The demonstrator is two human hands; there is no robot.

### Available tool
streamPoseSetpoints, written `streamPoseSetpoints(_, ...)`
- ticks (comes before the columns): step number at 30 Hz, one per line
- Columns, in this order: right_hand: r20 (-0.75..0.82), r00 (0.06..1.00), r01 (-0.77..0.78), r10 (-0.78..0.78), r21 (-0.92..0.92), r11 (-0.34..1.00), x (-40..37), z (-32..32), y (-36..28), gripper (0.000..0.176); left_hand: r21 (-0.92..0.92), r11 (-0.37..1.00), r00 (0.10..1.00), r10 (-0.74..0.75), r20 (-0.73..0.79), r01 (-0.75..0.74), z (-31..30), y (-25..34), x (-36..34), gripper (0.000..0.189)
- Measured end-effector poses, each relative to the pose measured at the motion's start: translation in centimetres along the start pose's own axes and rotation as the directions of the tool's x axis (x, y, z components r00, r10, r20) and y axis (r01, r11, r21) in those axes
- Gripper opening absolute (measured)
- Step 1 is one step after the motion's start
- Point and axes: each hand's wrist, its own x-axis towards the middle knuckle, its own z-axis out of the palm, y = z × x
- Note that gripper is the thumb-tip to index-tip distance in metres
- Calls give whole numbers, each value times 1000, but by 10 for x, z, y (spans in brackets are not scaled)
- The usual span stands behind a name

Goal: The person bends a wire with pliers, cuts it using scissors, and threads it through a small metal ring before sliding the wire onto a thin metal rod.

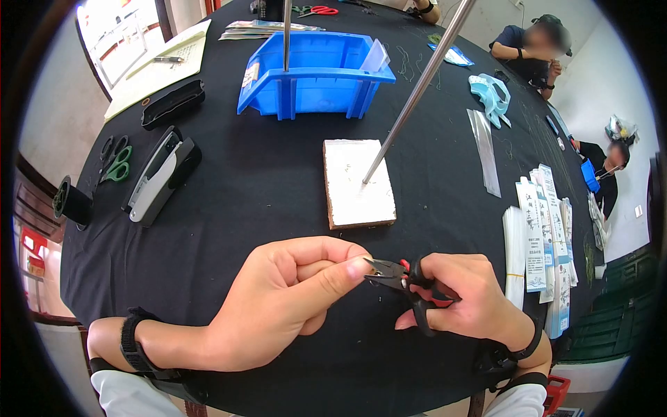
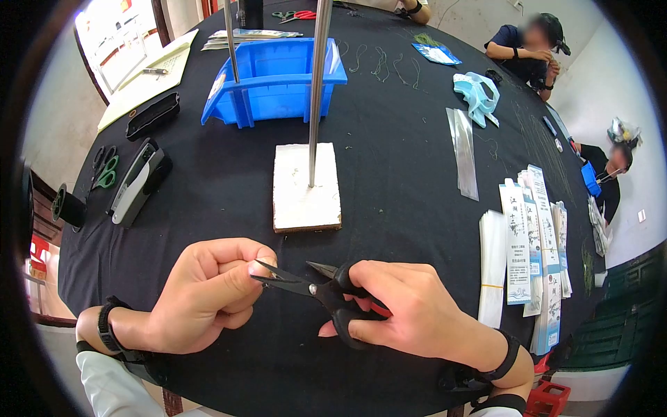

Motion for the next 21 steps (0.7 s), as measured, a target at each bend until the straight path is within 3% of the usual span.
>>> streamPoseSetpoints(2,-49,999,19,-19,-6,1000,-1,5,4,42,-7,1000,1000,8,5,-8,0,-1,0,17)
streamPoseSetpoints(5,45,999,-29,27,35,999,0,-1,-1,24,4,1000,1000,11,-1,-11,0,-1,1,16)
streamPoseSetpoints(21,115,988,-113,99,113,987,0,1,-3,25,-50,999,1000,8,-17,-9,3,-2,-1,12)
